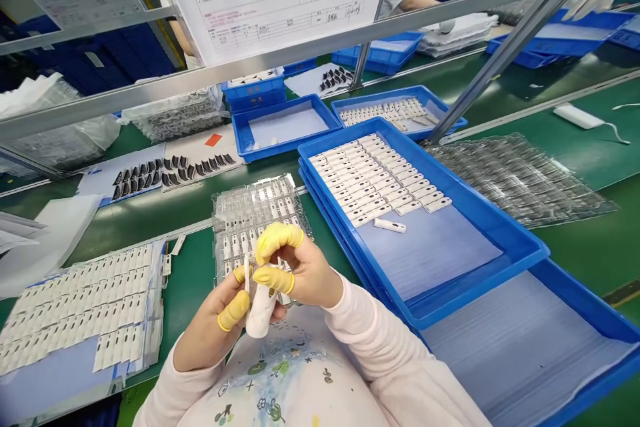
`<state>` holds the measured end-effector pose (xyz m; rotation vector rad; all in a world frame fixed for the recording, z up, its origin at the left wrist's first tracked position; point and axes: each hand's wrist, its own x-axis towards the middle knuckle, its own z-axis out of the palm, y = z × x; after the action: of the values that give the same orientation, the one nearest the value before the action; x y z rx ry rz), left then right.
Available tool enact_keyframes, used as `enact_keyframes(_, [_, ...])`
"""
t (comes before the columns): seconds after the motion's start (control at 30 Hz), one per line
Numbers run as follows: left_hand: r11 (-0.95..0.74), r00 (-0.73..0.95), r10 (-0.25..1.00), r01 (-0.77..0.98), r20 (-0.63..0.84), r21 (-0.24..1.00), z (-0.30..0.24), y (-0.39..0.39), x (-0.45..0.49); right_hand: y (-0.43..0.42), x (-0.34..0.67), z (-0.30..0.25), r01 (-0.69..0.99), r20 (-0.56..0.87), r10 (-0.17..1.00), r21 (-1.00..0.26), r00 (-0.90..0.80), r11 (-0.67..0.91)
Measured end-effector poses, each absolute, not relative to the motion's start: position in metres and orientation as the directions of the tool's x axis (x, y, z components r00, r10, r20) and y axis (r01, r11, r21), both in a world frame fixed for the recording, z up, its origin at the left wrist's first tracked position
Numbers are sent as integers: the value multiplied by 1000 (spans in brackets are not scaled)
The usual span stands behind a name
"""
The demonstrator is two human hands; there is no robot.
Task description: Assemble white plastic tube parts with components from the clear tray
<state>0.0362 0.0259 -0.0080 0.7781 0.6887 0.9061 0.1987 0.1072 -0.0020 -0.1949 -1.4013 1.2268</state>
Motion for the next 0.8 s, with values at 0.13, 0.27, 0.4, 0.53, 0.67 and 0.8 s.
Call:
enact_keyframes(0.13, [476, 522, 831, -486, -194, 733, -5, 28, 39, 109, 194, -4, -452, 741, 646, -647, -185, 614])
enact_keyframes(0.27, [518, 570, 802, -516, -179, 682, -1, 30, 43, 110, 191, -8, -399, 790, 597, -596, -138, 697])
enact_keyframes(0.4, [510, 570, 801, -492, -182, 706, -2, 30, 45, 108, 192, -12, -342, 810, 584, -566, -58, 750])
enact_keyframes(0.53, [231, 323, 940, -365, -110, 902, -8, 26, 42, 106, 201, -14, -158, 770, 632, -637, -89, 754])
enact_keyframes(0.67, [-138, 119, 983, -12, 138, 990, -12, 24, 37, 99, 209, -14, -15, 708, 615, -660, -347, 751])
enact_keyframes(0.8, [-407, 203, 904, 138, 376, 903, -11, 26, 35, 90, 210, -8, -56, 731, 558, -625, -391, 779])
